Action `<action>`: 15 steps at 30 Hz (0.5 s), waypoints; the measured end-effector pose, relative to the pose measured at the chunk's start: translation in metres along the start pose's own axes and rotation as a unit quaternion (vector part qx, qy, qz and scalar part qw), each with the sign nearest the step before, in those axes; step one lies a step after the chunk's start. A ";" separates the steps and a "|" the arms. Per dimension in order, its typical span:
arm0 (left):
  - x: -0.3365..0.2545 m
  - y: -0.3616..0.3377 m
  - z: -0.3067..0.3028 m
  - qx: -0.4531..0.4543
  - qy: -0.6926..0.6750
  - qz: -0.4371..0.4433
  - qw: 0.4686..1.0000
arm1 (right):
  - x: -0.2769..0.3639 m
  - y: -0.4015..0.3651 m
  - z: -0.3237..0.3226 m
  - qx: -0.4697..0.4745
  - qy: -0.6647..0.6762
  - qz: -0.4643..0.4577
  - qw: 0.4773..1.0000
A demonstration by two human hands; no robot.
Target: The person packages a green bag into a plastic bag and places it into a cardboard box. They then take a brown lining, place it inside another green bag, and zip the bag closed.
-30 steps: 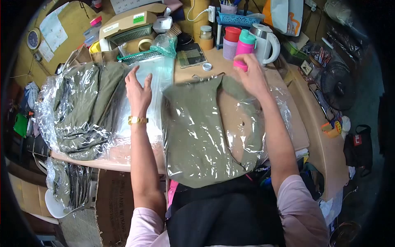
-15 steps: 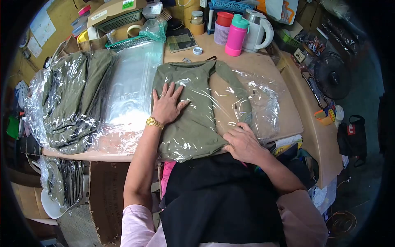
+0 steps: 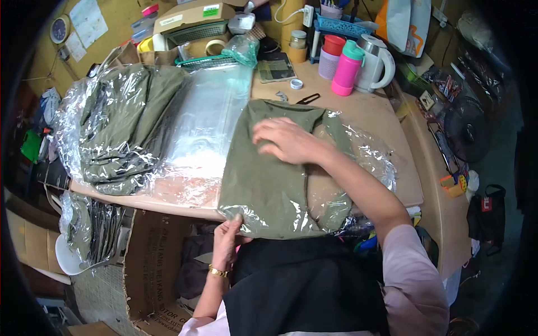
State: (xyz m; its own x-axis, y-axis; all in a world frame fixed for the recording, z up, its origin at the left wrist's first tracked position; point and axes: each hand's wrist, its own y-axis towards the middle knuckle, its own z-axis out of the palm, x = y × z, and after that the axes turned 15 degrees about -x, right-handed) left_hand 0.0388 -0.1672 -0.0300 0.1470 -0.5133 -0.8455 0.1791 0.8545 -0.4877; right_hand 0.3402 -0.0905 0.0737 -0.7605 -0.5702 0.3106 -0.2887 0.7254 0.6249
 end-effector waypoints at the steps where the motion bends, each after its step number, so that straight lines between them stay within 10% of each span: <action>1: 0.013 0.005 0.003 -0.013 -0.052 0.016 0.998 | -0.017 0.019 0.018 0.021 -0.007 -0.014 1.000; 13: -0.026 -0.011 0.007 -0.079 -0.144 0.071 0.984 | -0.090 0.078 0.054 0.183 -0.139 -0.057 0.971; 15: -0.024 -0.008 -0.003 -0.073 -0.118 0.113 0.984 | -0.086 0.087 0.035 0.311 -0.177 0.098 0.929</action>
State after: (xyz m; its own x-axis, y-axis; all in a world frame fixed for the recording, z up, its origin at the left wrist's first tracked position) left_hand 0.0312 -0.1610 -0.0062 0.3913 -0.2982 -0.8706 -0.0237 0.9424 -0.3335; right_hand 0.3600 0.0349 0.0769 -0.9454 -0.3218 0.0517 -0.3217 0.9468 0.0115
